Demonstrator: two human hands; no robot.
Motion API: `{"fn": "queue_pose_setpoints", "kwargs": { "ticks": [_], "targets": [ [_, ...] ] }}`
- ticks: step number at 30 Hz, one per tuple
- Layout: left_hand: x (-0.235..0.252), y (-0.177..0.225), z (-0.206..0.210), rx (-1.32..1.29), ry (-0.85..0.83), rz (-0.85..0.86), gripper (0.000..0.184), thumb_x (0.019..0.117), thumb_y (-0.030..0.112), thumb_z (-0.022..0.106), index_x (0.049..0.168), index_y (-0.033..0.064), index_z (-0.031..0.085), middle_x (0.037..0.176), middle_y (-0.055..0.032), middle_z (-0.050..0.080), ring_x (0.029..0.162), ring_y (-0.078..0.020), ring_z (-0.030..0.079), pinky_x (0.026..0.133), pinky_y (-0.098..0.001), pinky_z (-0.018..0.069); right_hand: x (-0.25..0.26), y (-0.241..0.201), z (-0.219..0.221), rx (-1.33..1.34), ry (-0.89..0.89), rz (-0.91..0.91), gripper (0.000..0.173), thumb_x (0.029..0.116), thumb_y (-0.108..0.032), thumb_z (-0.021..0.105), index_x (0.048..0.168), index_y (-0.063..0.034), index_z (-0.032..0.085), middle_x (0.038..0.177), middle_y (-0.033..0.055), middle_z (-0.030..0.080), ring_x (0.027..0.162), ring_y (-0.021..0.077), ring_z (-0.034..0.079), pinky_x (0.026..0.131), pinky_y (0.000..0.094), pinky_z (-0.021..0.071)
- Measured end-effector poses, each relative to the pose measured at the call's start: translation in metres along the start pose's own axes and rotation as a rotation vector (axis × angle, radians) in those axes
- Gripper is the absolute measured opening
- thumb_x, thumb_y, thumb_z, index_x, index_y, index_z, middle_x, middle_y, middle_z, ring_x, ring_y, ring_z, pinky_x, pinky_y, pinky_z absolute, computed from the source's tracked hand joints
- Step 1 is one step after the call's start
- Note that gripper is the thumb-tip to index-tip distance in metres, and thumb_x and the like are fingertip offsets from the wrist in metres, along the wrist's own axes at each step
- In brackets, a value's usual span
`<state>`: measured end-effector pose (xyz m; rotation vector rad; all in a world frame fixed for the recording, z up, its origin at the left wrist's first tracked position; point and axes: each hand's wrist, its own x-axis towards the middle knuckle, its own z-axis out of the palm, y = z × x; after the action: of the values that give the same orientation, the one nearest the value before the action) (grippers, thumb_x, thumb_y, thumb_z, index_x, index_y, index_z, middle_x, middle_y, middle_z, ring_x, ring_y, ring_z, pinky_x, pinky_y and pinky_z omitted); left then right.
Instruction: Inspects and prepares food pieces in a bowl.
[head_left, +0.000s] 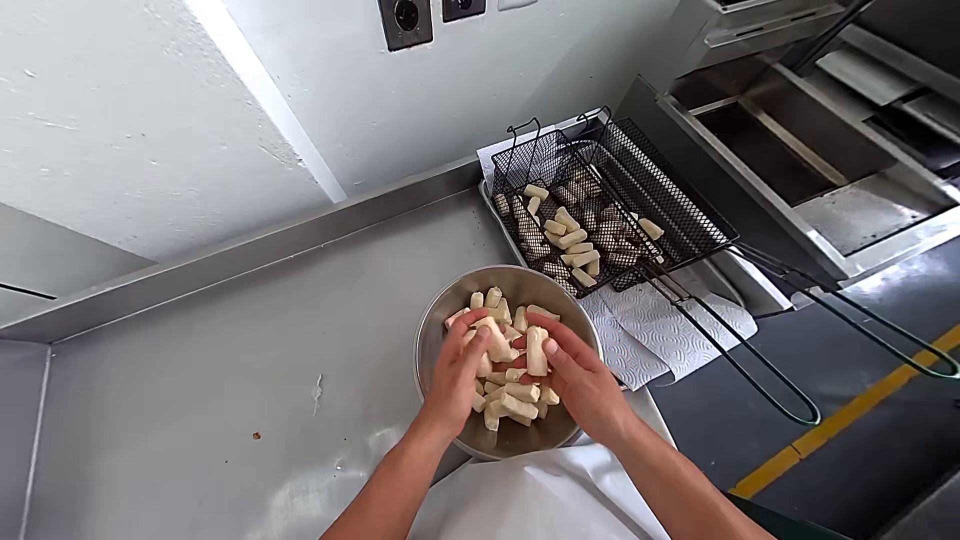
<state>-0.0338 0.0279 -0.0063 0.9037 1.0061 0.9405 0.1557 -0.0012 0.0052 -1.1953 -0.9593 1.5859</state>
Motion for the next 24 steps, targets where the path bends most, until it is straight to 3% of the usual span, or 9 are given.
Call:
{"fn": "queue_pose_setpoints", "kwargs": {
  "ticks": [3,7,9,11,13,15,18,21,24],
  "targets": [
    [0.004,0.011,0.027,0.132,-0.131,-0.047,0.062,0.1065,0.045,0.037,0.158,0.0125,0.032,0.148,-0.0107,0.052,0.129,-0.0218,0.057,0.107,-0.0454,0.0492,0.000,0.007,-0.002,-0.052,0.113,-0.026,0.064,0.0977,-0.038,0.061,0.152,-0.0113,0.040,0.126,0.0098,0.065,0.106,0.0218,0.069,0.089,0.0380,0.0607],
    [0.042,0.054,0.079,0.069,-0.214,-0.031,0.072,0.1080,0.052,0.031,0.164,0.0087,0.015,0.163,-0.0180,0.031,0.145,-0.0257,0.041,0.117,-0.0482,0.0370,0.030,-0.027,-0.017,-0.280,0.239,-0.140,0.065,0.0966,-0.024,0.063,0.154,-0.0096,0.037,0.132,0.0113,0.061,0.110,0.0182,0.066,0.092,0.0406,0.0578],
    [0.079,0.084,0.100,-0.002,-0.209,-0.018,0.075,0.1082,0.057,0.025,0.163,0.0066,0.015,0.162,-0.0210,0.031,0.145,-0.0296,0.040,0.116,-0.0517,0.0371,0.058,-0.061,-0.029,-0.302,0.302,-0.191,0.074,0.0983,-0.026,0.061,0.159,-0.0083,0.023,0.139,0.0141,0.053,0.116,0.0196,0.063,0.095,0.0410,0.0571],
    [0.109,0.105,0.109,-0.040,-0.170,-0.019,0.081,0.1069,0.061,0.027,0.165,0.0073,0.007,0.166,-0.0216,0.021,0.151,-0.0330,0.030,0.120,-0.0568,0.0307,0.076,-0.094,-0.041,-0.267,0.386,-0.216,0.082,0.1007,-0.031,0.060,0.163,-0.0098,0.012,0.157,0.0182,0.036,0.134,0.0259,0.052,0.102,0.0465,0.0532],
    [0.121,0.114,0.101,-0.020,-0.104,0.042,0.081,0.1065,0.059,0.035,0.165,0.0096,0.009,0.169,-0.0181,0.017,0.154,-0.0332,0.025,0.120,-0.0612,0.0285,0.076,-0.118,-0.055,-0.316,0.452,-0.318,0.079,0.1007,-0.037,0.060,0.164,-0.0122,0.018,0.166,0.0140,0.027,0.145,0.0249,0.041,0.111,0.0471,0.0470],
    [0.119,0.102,0.076,0.068,-0.049,0.153,0.075,0.1067,0.051,0.043,0.164,0.0107,0.016,0.167,-0.0163,0.024,0.151,-0.0312,0.033,0.116,-0.0581,0.0379,0.059,-0.121,-0.066,-0.392,0.455,-0.468,0.061,0.1011,-0.033,0.058,0.154,-0.0073,0.040,0.157,0.0102,0.043,0.140,0.0193,0.049,0.110,0.0404,0.0492],
    [0.097,0.059,0.021,0.189,0.025,0.197,0.064,0.1038,0.034,0.055,0.158,0.0068,0.033,0.154,-0.0180,0.045,0.136,-0.0281,0.053,0.107,-0.0486,0.0511,0.030,-0.084,-0.080,-0.423,0.353,-0.545,0.034,0.1024,-0.022,0.054,0.131,-0.0032,0.059,0.130,0.0069,0.066,0.118,0.0176,0.065,0.101,0.0400,0.0563],
    [0.061,0.016,-0.029,0.262,0.108,0.117,0.050,0.1030,0.022,0.054,0.149,0.0046,0.044,0.143,-0.0160,0.056,0.124,-0.0252,0.062,0.101,-0.0443,0.0546,0.011,-0.039,-0.079,-0.437,0.315,-0.389,0.025,0.1017,-0.014,0.053,0.121,-0.0028,0.063,0.112,0.0055,0.072,0.102,0.0163,0.071,0.092,0.0357,0.0608],
    [0.031,-0.005,-0.055,0.370,0.136,0.039,0.040,0.1039,0.015,0.052,0.142,0.0030,0.051,0.129,-0.0129,0.067,0.114,-0.0230,0.067,0.098,-0.0440,0.0554,0.011,-0.015,-0.065,-0.660,0.213,-0.286,0.022,0.1004,-0.014,0.059,0.119,-0.0037,0.066,0.110,0.0054,0.073,0.098,0.0128,0.072,0.089,0.0334,0.0613]
  ]
}}
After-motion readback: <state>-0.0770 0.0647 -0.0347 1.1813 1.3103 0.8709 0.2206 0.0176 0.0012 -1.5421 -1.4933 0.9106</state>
